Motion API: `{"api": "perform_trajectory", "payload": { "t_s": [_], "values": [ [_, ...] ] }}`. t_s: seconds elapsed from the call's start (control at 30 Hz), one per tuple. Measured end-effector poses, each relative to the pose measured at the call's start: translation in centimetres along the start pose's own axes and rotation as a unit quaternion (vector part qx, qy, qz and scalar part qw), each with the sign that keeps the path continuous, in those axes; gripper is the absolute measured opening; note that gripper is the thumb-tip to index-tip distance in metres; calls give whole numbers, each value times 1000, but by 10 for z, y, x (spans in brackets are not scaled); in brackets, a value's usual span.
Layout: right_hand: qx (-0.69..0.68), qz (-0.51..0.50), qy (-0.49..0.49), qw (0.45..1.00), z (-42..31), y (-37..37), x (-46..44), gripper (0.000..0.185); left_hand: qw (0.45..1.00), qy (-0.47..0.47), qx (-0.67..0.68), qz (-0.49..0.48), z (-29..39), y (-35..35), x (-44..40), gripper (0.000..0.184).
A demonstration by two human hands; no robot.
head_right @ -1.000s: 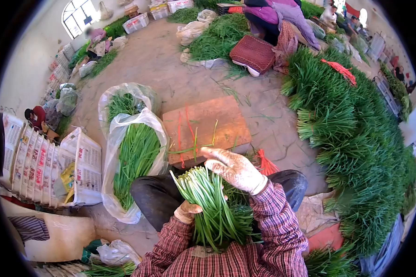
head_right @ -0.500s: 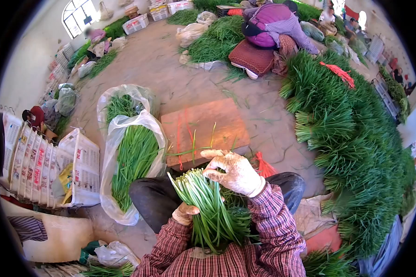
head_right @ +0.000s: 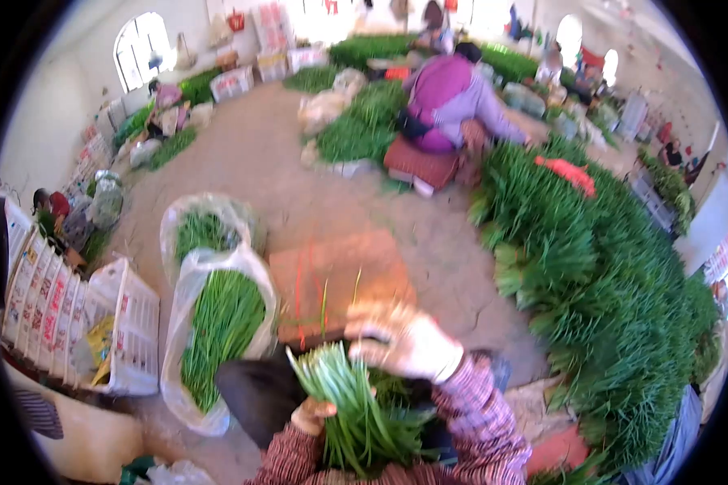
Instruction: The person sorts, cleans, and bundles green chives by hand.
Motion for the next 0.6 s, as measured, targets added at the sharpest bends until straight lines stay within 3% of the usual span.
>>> {"api": "perform_trajectory", "payload": {
  "t_s": [0.07, 0.13, 0.27, 0.33, 0.43, 0.5, 0.57, 0.6],
  "values": [
    [44, -39, -29, 998, 8, 16, 11, 25, 1000, 8, 6, -13, -7, -6, -6, 89],
    [-6, -55, -14, 998, 21, 28, 16, 13, 1000, -7, 9, -23, -12, -19, -9, 90],
    [-40, -44, 13, 998, 24, 35, 18, 17, 1000, 1, -5, -5, -13, -30, -5, 87],
    [-16, -23, -19, 999, 23, 30, 9, 17, 1000, 1, -5, -1, -13, -30, -8, 87],
    [-261, 114, 213, 935, 27, 20, 4, 29, 1000, 2, -8, -9, -12, -27, -12, 88],
    [-174, 211, 138, 952, 24, -12, -16, 24, 1000, 10, -14, -18, -12, -24, -10, 88],
    [-251, 322, 222, 886, 15, -35, -26, 15, 999, 25, -11, -23, -6, -14, -6, 90],
    [-188, 351, 185, 899, 27, -43, -24, 11, 1000, 21, 5, -15, -7, -13, -2, 89]
  ]
}}
Point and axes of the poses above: each hand's wrist, its own x-axis away from the middle knuckle, its own y-axis out of the palm, z = x × y, the point moved 1 cm from there along -x, towards the middle knuckle, and after that the axes turned 12 degrees about z, right-handed, at the moved point
